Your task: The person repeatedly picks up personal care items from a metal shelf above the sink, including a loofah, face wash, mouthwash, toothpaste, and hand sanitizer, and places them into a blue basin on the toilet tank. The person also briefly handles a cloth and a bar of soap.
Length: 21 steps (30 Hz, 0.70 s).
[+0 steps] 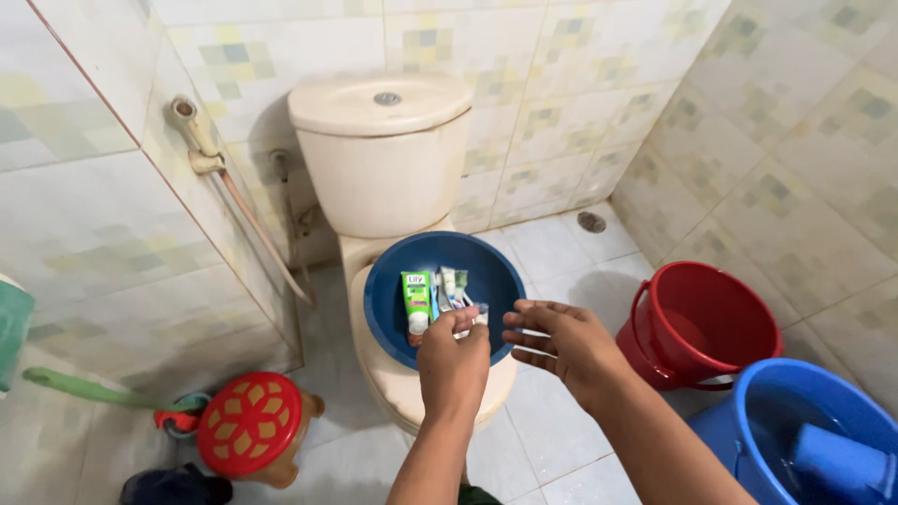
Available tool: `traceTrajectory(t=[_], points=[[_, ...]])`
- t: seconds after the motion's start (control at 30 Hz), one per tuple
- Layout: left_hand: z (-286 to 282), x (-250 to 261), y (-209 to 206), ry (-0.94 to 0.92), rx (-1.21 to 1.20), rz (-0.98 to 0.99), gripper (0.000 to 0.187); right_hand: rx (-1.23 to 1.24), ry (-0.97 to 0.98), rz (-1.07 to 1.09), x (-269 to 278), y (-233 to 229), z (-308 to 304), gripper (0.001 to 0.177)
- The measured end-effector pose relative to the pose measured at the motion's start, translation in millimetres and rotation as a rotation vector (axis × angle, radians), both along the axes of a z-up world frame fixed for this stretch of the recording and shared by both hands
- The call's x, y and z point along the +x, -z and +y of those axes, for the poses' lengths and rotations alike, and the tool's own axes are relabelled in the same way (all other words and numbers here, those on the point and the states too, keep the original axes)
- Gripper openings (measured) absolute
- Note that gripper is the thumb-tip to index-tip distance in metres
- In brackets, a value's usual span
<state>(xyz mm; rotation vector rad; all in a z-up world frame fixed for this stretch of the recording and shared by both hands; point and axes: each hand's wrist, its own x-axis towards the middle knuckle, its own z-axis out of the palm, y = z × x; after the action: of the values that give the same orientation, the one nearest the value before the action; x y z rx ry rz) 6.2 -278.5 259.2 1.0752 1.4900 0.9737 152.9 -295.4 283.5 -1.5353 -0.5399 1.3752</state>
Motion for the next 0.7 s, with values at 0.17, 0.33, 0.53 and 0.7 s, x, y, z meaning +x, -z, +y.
traceTrajectory(t=[0.17,0.33,0.53,0.7], points=[[-25.1,6.2,-44.3,0.034,0.169,-0.025,0.033,0.098,0.019,-0.063,8.4,-47.7,-38.5,0.033],[-55.6,17.7,-89.9,0.057,0.264,-0.082,0.032,0.200,0.067,-0.073,14.7,-92.5,-75.8,0.035],[-91.1,38.2,-134.4,0.148,0.367,-0.148,0.029,0.303,0.148,-0.145,22.0,-145.4,-119.9,0.034],[-116.2,59.1,-163.8,0.245,0.346,-0.178,0.026,0.336,0.230,-0.212,31.1,-179.1,-153.6,0.034]])
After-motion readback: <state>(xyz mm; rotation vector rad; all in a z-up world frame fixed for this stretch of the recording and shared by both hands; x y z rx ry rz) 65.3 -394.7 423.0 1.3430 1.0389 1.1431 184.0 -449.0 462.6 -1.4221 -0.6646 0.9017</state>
